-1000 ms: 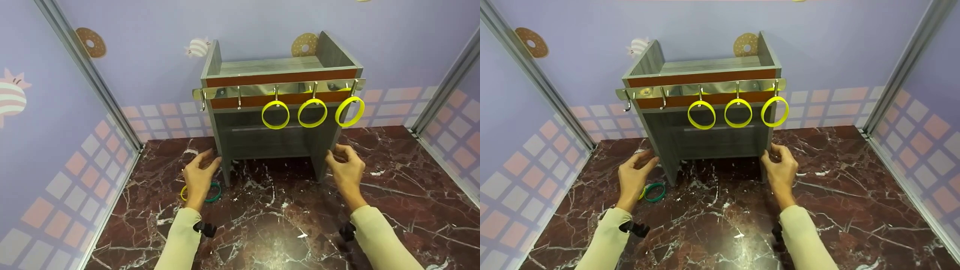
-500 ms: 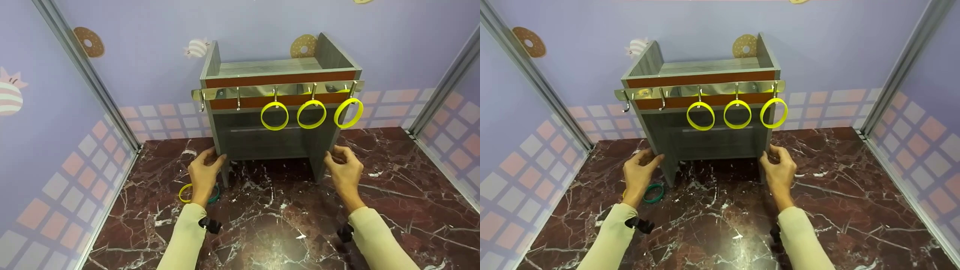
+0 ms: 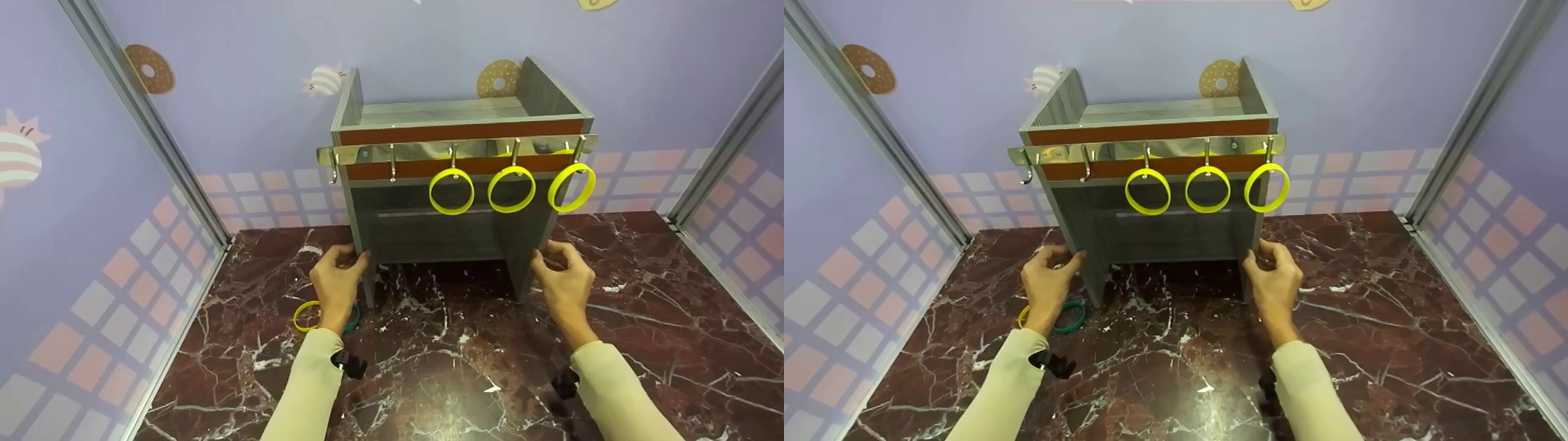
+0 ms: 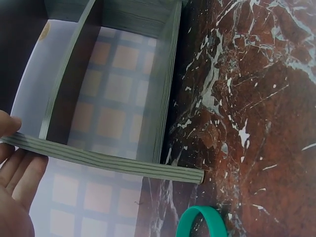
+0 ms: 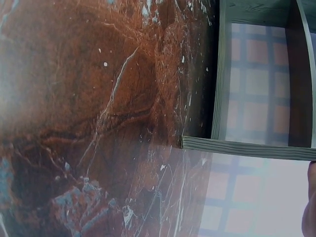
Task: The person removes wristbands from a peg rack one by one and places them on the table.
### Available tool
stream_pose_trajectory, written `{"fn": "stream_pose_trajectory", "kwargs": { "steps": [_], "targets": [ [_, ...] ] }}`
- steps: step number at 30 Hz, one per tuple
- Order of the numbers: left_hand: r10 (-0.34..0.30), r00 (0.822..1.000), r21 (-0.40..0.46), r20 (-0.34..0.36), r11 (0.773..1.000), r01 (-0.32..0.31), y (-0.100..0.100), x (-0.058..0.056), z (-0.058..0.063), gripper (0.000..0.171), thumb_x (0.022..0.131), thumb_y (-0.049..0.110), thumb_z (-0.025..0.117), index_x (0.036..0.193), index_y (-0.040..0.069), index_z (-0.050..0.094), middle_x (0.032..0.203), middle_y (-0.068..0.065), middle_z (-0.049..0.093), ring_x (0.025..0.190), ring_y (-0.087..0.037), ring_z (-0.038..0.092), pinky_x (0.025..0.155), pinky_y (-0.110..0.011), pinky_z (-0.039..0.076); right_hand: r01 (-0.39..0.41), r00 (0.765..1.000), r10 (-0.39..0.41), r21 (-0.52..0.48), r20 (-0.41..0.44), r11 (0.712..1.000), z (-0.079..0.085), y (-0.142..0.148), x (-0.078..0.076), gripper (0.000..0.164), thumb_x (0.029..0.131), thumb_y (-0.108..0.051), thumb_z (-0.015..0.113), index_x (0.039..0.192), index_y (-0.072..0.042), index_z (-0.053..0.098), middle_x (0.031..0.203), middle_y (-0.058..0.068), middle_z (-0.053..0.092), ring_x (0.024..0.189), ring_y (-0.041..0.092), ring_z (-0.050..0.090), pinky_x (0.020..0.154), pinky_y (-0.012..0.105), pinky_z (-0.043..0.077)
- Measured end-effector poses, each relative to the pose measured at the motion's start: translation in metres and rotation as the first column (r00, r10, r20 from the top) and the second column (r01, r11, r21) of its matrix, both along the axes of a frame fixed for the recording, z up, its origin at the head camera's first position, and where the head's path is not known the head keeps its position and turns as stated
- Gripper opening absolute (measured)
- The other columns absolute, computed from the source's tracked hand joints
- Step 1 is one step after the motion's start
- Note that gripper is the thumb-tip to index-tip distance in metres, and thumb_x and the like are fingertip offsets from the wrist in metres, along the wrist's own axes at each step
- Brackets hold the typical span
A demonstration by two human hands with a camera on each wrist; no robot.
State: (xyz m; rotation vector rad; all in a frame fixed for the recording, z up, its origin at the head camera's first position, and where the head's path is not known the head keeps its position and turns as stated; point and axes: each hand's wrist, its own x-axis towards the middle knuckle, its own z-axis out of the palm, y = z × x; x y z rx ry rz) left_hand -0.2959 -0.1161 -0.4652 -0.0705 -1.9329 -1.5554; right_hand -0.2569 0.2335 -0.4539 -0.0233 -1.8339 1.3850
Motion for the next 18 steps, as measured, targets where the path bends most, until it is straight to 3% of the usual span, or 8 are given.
{"fn": "stream_pose_trajectory", "kwargs": {
  "steps": [7,12,18],
  "targets": [
    [0.032,0.999,-0.047,-0.027,0.998,-0.033,0.003,-0.003,-0.002,0.016,0.082,0.003,0.088,0.094,0.000,0.078,0.088,-0.010,0.077,0.076,-0.026,0.076,0.061,-0.023,0.059,0.016,1.000,-0.015,-0.012,0.025,1.000,0.003,0.001,0.003,0.016,0.087,0.014,0.074,0.102,0.017,0.071,0.095,0.031,0.073,0.076,-0.008,0.067,0.069,0.009,0.055],
    [0.095,0.994,-0.100,-0.048,0.990,-0.099,0.004,-0.004,-0.003,0.015,0.080,0.004,0.088,0.091,0.002,0.078,0.085,-0.009,0.077,0.075,-0.021,0.076,0.065,-0.029,0.060,0.002,0.999,0.000,-0.039,0.049,0.999,0.002,0.001,0.002,0.017,0.087,0.013,0.074,0.103,0.017,0.071,0.096,0.030,0.073,0.077,-0.006,0.068,0.069,0.009,0.055],
    [0.152,0.987,-0.118,-0.044,0.981,-0.156,0.006,-0.003,-0.005,0.014,0.080,0.006,0.088,0.090,0.004,0.078,0.084,-0.007,0.078,0.075,-0.022,0.075,0.068,-0.038,0.060,-0.032,0.992,0.035,-0.029,0.123,0.999,-0.014,0.015,-0.013,0.020,0.092,0.008,0.075,0.111,0.014,0.072,0.101,0.026,0.075,0.079,-0.006,0.067,0.071,0.010,0.055]
  ]
}}
